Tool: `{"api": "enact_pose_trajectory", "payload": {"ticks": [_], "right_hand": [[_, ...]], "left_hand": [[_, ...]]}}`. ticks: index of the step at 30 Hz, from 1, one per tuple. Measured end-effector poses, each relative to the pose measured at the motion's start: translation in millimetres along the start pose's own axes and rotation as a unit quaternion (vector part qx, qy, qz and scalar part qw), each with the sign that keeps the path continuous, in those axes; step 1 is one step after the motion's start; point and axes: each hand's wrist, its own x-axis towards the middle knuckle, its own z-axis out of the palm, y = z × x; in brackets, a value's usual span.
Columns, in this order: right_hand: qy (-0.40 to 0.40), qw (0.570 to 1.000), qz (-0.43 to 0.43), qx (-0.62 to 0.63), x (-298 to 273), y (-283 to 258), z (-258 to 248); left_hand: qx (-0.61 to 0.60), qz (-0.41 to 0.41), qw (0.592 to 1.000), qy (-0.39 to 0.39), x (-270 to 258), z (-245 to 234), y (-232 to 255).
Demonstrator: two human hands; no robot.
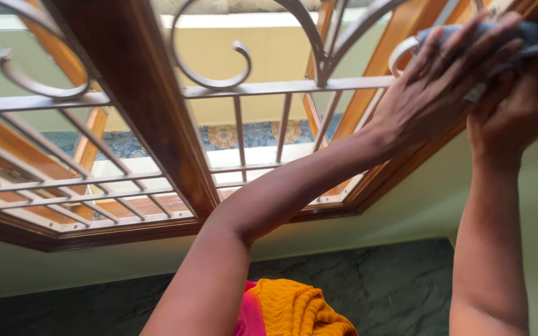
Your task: The person wipes the wooden frame and metal grills of a window using a blue cloth. They systematically clean the horizontal and vertical bars of the frame and the decorative metal grills, moving from the center to the edges and corners.
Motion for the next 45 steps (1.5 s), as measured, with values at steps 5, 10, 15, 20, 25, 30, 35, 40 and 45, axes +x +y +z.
{"api": "enact_pose_trajectory", "payload": {"ticks": [5,10,15,20,25,30,35,40,45], "right_hand": [[-0.056,0.994,-0.058,-0.077,-38,54,43],[-0.044,0.995,-0.048,-0.074,-132,91,92],[-0.062,0.997,0.048,-0.020,-264,98,140],[-0.070,0.996,0.049,-0.029,-356,70,156],[-0.142,0.981,0.124,-0.041,-400,13,164],[-0.269,0.934,0.235,0.014,-456,-29,162],[-0.312,0.874,0.353,0.121,-483,-73,157],[-0.338,0.816,0.436,0.170,-472,-102,158],[-0.342,0.815,0.427,0.189,-469,-141,162]], "left_hand": [[0.043,-0.021,0.999,0.009,4,50,19],[0.111,0.026,0.993,0.020,-48,134,34],[0.127,0.040,0.991,-0.028,-108,208,50],[0.199,0.024,0.980,-0.007,-177,275,67],[0.274,0.099,0.953,-0.083,-249,345,74],[0.179,0.123,0.958,-0.189,-297,383,78],[0.251,0.129,0.935,-0.213,-329,377,78],[0.281,0.137,0.921,-0.233,-362,370,75],[0.284,0.109,0.927,-0.218,-403,351,56]]}}
